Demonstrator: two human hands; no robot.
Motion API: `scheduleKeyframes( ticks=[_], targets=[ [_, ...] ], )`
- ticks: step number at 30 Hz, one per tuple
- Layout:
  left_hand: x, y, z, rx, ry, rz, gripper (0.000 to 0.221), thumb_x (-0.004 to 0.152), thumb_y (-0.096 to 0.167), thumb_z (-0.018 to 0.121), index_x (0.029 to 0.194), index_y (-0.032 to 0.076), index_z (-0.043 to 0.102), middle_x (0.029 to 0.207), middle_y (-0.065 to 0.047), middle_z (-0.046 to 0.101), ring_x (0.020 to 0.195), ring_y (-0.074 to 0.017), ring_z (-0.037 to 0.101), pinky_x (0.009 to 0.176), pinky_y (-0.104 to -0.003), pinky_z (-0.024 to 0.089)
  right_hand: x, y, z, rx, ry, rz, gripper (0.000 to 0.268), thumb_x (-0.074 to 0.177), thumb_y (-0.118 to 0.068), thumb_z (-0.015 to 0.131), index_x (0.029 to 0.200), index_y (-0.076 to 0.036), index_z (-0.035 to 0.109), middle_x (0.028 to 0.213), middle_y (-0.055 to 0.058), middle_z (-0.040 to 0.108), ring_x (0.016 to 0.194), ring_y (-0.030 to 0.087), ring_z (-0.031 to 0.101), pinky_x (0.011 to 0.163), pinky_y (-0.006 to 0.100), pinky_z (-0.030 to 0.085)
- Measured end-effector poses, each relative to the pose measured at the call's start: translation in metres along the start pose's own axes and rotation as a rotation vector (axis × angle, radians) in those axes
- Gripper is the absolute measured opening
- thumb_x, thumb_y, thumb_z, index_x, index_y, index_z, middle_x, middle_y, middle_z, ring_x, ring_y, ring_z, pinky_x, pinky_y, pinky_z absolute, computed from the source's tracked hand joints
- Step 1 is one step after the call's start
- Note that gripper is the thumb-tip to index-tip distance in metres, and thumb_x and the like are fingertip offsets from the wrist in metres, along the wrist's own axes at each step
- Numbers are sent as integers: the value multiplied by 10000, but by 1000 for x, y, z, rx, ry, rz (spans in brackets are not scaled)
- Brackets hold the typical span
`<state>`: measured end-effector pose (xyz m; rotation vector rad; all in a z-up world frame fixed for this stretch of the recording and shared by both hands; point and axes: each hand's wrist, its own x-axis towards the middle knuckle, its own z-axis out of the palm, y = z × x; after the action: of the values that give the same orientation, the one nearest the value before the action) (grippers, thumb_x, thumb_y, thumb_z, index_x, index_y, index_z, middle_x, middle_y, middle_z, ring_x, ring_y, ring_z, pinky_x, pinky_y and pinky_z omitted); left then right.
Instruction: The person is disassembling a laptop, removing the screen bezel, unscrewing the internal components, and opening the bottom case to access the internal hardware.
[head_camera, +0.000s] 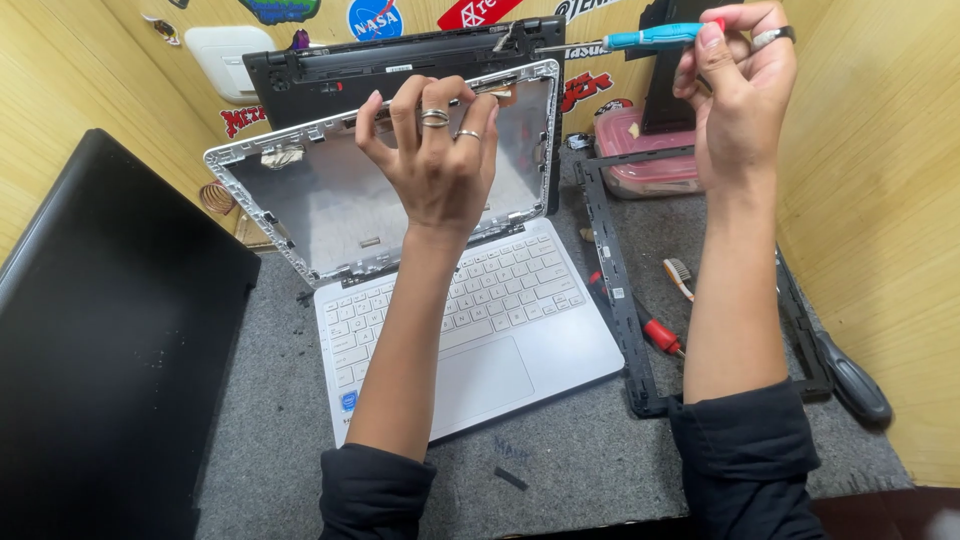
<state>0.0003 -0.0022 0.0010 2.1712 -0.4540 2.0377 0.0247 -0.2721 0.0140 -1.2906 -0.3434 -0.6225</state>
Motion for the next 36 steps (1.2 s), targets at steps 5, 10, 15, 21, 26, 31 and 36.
scheduleKeyframes(
  ticks=[5, 10, 15, 21, 26, 31, 36],
  targets=[
    [9, -9, -7, -68, -52, -67, 39, 842, 153, 706, 855, 187, 691, 1024, 1, 595, 955, -207, 579, 964, -457, 337, -1, -5, 2, -32, -27, -28, 118, 1100, -156, 687, 1129, -126, 577, 840, -7, 574, 800, 84, 635, 698, 230, 545],
    [18, -34, -16, -319, 37, -245, 249, 978, 118, 390, 808, 3, 531, 969, -157, 477, 777, -265, 523, 512, -403, 459, 2, 1, -6, -18, 20, -13, 101, 1102, -144, 677, 1119, -141, 578, 850, -15, 561, 783, 74, 620, 689, 224, 529],
    [38, -41, -34, -455, 93, -268, 298, 1075, 98, 382, 849, -64, 488, 974, -159, 418, 826, -276, 428, 666, -384, 452, 3, 3, -6, -45, 14, -17, 101, 1111, -147, 669, 1112, -146, 568, 910, -10, 597, 792, 83, 614, 690, 238, 530],
    [42, -55, -47, -501, -82, -290, 72, 1051, 63, 670, 989, 78, 637, 1158, -73, 442, 755, -152, 588, 619, -275, 513, 3, 1, -5, -80, 8, -19, 93, 1120, -146, 663, 1116, -149, 571, 887, -16, 579, 780, 83, 608, 680, 230, 522],
    [50, -57, -56, -566, -149, -207, 142, 1054, 85, 600, 938, 27, 658, 995, -95, 562, 770, -197, 574, 641, -319, 486, 3, 1, -5, -92, 18, -24, 95, 1114, -147, 666, 1116, -139, 572, 880, -18, 594, 764, 88, 607, 675, 240, 522],
    [55, -45, -67, -407, -675, -6, 31, 896, 220, 720, 872, 227, 738, 995, 42, 651, 950, -205, 593, 780, -440, 292, 2, -4, -3, -155, -2, -40, 84, 1100, -165, 661, 1105, -148, 579, 909, -12, 600, 736, 105, 601, 660, 240, 483],
    [57, -41, -71, -392, -943, 41, 111, 831, 384, 784, 860, 283, 818, 1044, 21, 659, 1042, -253, 521, 938, -573, 242, 2, -9, -9, -312, -157, -160, 61, 1140, -82, 656, 1172, -33, 638, 892, 52, 601, 751, 115, 582, 686, 231, 484]
  ],
)
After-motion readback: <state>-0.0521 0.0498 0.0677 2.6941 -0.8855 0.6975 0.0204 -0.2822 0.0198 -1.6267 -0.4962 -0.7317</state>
